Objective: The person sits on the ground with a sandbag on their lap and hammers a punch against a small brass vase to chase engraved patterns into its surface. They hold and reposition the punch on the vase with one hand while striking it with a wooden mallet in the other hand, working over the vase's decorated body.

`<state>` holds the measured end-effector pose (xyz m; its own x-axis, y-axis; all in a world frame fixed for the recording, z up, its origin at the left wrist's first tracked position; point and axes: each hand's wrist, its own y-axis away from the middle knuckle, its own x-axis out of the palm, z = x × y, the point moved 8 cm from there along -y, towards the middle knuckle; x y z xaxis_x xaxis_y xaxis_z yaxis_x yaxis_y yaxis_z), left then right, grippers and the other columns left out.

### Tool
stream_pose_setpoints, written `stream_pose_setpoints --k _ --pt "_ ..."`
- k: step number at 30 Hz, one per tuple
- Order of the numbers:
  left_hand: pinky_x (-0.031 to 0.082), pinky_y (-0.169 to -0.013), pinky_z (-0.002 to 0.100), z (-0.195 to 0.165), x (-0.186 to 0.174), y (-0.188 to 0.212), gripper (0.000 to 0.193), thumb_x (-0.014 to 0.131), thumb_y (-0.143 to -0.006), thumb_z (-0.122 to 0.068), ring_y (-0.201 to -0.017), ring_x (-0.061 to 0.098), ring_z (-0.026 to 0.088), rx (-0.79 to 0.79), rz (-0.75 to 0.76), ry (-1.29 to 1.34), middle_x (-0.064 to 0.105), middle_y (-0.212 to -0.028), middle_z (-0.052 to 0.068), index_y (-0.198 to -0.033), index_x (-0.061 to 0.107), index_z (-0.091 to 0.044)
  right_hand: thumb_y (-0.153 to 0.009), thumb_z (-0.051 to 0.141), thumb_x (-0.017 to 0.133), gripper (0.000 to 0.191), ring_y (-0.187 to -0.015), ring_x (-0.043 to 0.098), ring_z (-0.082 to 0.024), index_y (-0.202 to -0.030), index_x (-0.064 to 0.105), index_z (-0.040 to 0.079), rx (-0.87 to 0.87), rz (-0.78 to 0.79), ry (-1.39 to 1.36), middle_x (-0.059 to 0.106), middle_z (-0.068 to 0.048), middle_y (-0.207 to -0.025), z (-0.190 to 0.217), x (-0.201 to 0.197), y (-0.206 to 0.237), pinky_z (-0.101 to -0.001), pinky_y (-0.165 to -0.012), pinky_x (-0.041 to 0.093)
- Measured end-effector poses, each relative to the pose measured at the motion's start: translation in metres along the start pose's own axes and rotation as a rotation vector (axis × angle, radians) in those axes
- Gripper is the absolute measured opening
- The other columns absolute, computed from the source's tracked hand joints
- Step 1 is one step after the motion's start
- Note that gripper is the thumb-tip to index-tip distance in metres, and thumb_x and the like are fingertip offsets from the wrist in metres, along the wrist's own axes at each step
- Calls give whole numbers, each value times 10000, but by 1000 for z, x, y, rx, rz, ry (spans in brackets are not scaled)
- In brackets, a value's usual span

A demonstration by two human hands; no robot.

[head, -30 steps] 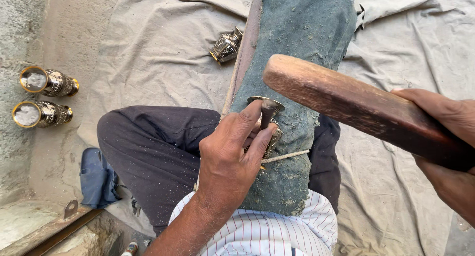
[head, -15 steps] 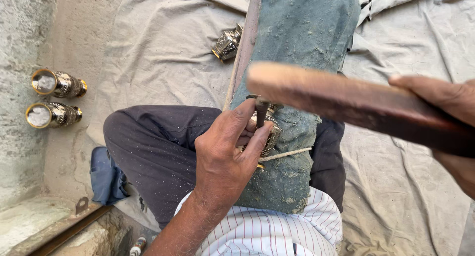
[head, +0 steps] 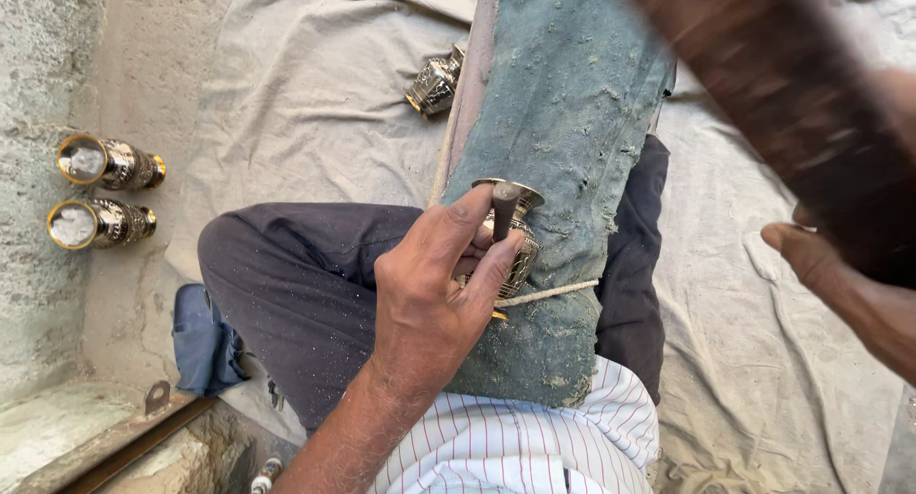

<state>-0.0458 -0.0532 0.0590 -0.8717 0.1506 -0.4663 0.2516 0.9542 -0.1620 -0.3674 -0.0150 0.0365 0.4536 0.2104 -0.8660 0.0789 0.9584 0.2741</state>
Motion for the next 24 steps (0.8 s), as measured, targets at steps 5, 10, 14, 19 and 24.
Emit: stream_pose_setpoints --k 5,10,14,19,24 --pt "659 -735 237 -2 4 1 404 771 -964 -97 -858 759 128 48 -5 -48 669 -943 61 -1333 614 -49 -983 361 529 545 -926 676 -167 -1487 566 156 -67 146 74 692 -114 -1138 -49 15 11 -337 -799 611" --pt "662 -728 239 1 0 -1 393 786 -949 -120 -840 764 119 22 4 -13 678 -944 58 -1301 625 -53 -1031 248 557 519 -1016 679 -230 -1517 481 82 104 288 -199 612 -159 -1214 -114 69 15 -377 -883 612" --pt "662 -728 245 -1 0 -3 433 783 -949 -118 -854 763 130 59 32 3 690 -975 67 -1343 612 -55 -1039 263 601 452 -851 704 -250 -1439 519 68 215 332 -99 610 -156 -1104 -126 69 27 -357 -807 659" --pt "692 -730 247 1 1 -2 447 790 -953 -136 -854 766 120 61 41 -7 682 -960 60 -1360 608 -97 -954 258 684 401 -756 711 -261 -1235 641 -24 95 105 209 670 -189 -951 -74 29 20 -331 -704 630" --pt "686 -719 248 4 3 -5 470 800 -938 -171 -834 748 115 75 80 -9 683 -937 39 -1364 607 -125 -857 175 779 593 -651 675 -211 -1401 605 16 86 61 54 655 -134 -897 -26 6 19 -306 -563 576"
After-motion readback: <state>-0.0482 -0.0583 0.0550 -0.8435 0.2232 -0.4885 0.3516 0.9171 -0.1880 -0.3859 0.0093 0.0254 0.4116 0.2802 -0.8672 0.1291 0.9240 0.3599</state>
